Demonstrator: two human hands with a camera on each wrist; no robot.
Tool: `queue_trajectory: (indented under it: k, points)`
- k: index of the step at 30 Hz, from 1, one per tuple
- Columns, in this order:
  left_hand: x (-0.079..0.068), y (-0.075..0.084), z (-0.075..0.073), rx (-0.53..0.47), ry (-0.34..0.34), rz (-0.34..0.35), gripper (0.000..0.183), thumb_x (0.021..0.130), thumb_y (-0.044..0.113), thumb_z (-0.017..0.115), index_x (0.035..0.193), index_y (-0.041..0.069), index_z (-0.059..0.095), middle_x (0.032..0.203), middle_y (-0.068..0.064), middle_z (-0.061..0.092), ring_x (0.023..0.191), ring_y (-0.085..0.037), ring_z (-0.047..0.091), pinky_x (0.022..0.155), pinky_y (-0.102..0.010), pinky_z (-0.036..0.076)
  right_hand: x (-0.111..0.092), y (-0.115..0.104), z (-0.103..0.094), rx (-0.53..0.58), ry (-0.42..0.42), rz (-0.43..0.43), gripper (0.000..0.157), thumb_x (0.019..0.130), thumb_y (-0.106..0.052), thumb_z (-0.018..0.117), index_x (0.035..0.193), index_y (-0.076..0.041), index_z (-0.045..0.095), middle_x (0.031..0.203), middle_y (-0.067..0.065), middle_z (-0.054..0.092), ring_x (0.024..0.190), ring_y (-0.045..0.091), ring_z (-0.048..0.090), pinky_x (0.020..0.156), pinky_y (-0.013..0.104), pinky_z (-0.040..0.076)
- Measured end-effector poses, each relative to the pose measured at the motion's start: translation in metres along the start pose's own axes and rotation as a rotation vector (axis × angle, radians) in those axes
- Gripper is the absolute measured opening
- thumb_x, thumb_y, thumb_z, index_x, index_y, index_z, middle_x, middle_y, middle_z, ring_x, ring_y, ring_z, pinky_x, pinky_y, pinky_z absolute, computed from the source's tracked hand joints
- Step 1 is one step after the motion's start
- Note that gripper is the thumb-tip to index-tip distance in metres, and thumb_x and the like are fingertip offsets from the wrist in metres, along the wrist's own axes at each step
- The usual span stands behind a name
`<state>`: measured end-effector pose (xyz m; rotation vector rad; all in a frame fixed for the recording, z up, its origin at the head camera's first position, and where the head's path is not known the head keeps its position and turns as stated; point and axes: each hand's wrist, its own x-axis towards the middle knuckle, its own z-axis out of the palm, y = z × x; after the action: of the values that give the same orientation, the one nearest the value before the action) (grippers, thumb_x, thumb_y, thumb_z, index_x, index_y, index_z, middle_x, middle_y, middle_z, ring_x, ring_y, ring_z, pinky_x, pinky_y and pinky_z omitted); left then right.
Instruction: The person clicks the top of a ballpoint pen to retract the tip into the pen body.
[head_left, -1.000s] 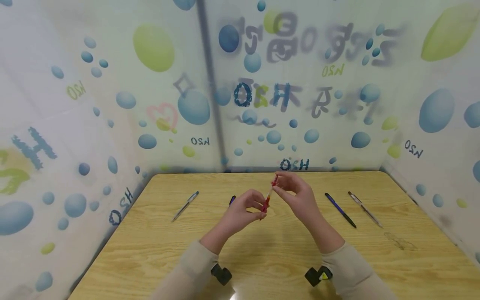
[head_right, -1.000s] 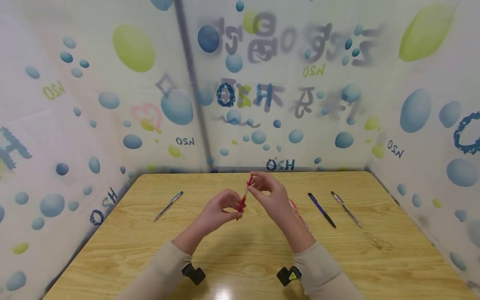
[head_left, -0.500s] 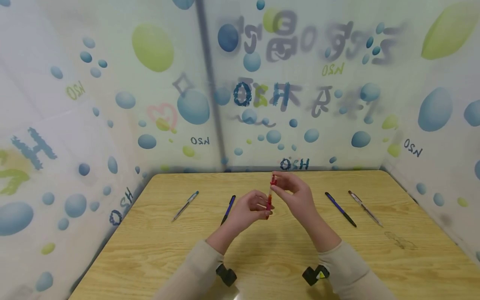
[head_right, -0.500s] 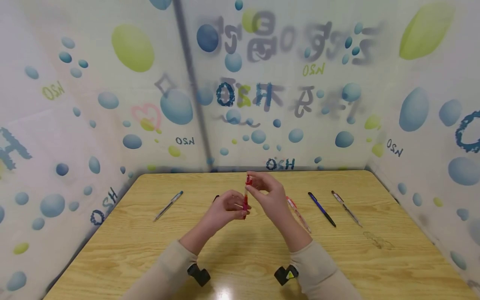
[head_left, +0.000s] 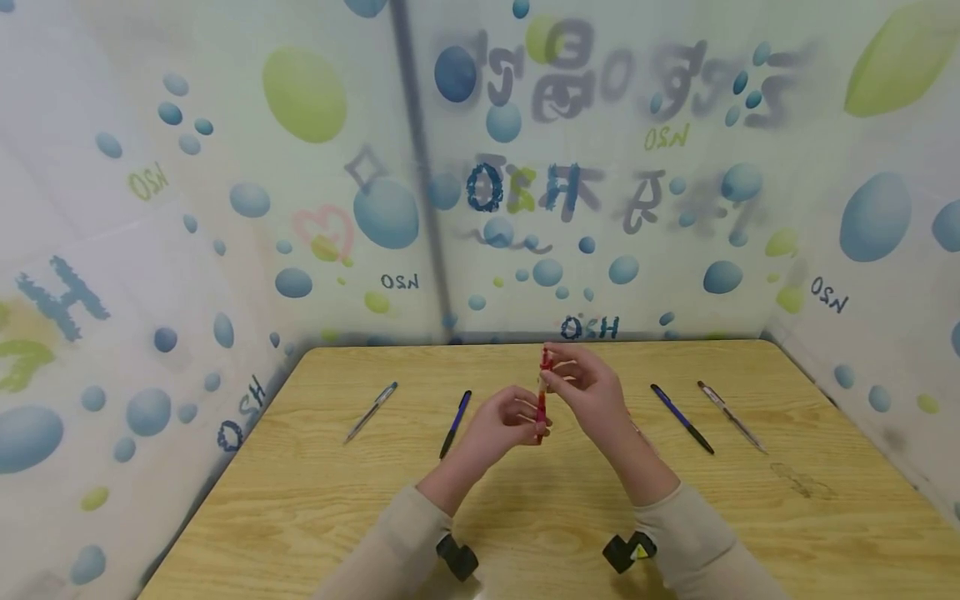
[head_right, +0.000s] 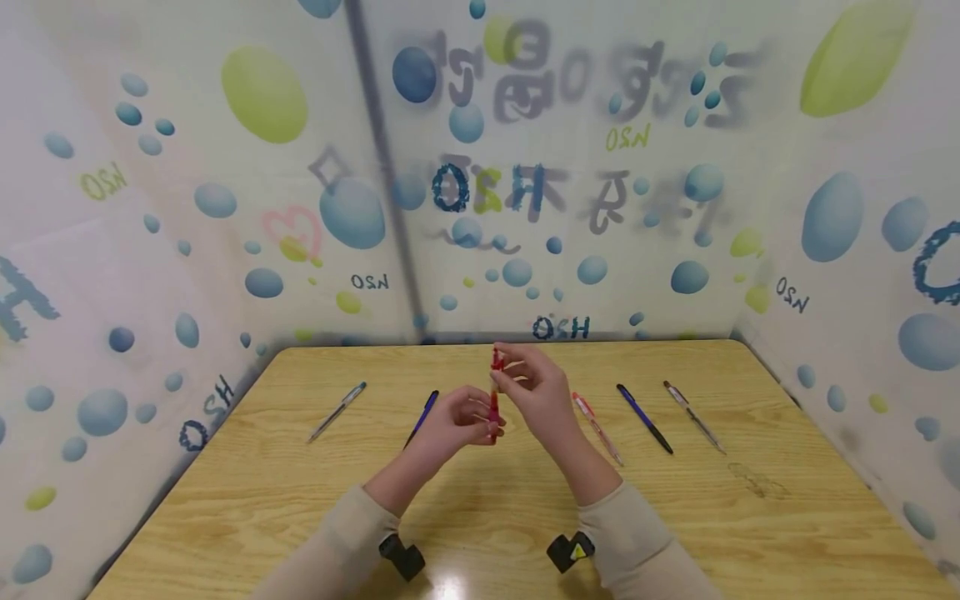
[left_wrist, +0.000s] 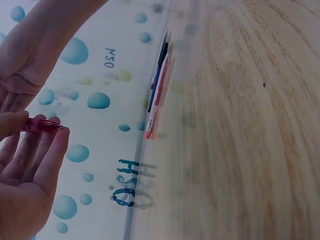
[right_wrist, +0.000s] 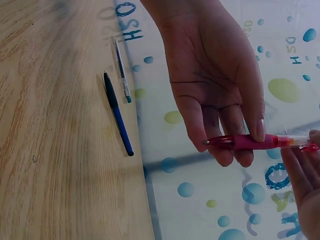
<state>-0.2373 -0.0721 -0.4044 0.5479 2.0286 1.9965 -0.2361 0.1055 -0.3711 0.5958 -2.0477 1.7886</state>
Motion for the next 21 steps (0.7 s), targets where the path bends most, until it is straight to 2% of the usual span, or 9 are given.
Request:
queue_trajectory:
  k: [5,12,21]
  points:
    - [0.0000,-0.0015,0.0012,-0.017,0.016,-0.001,0.023,0.092,0.009,0.069,0.111,0.001,0.059,0.102,-0.014,0.069,0.090,-0.027,0.069,0.075,-0.040,0.058,-0.0002,-0.0009,0.0005,0.004,-0.024,-0.007,0.035,0.091,-0.005,0.069,0.125,-0.007,0.063,0.110,0.013,0.063,0.091,0.020,0.066,0.077,0.028,0.056]
    - [-0.0005,-0.0012,0.0020,-0.030,0.038,-0.003,0.021,0.092,0.007,0.068,0.111,0.000,0.061,0.102,-0.013,0.068,0.090,-0.027,0.069,0.075,-0.039,0.058,-0.0011,-0.0030,-0.0021,-0.014,-0.044,0.007,0.035,0.091,-0.007,0.069,0.125,-0.006,0.063,0.109,0.014,0.063,0.094,0.025,0.066,0.080,0.027,0.055]
    - [-0.0030,0.0032,0.0041,-0.069,0.046,-0.030,0.021,0.091,0.006,0.069,0.110,-0.001,0.064,0.102,-0.013,0.069,0.090,-0.027,0.069,0.076,-0.040,0.058,-0.0019,-0.0032,-0.0044,-0.019,-0.036,0.029,0.034,0.091,-0.007,0.069,0.124,-0.006,0.063,0.108,0.014,0.063,0.094,0.023,0.065,0.080,0.026,0.055]
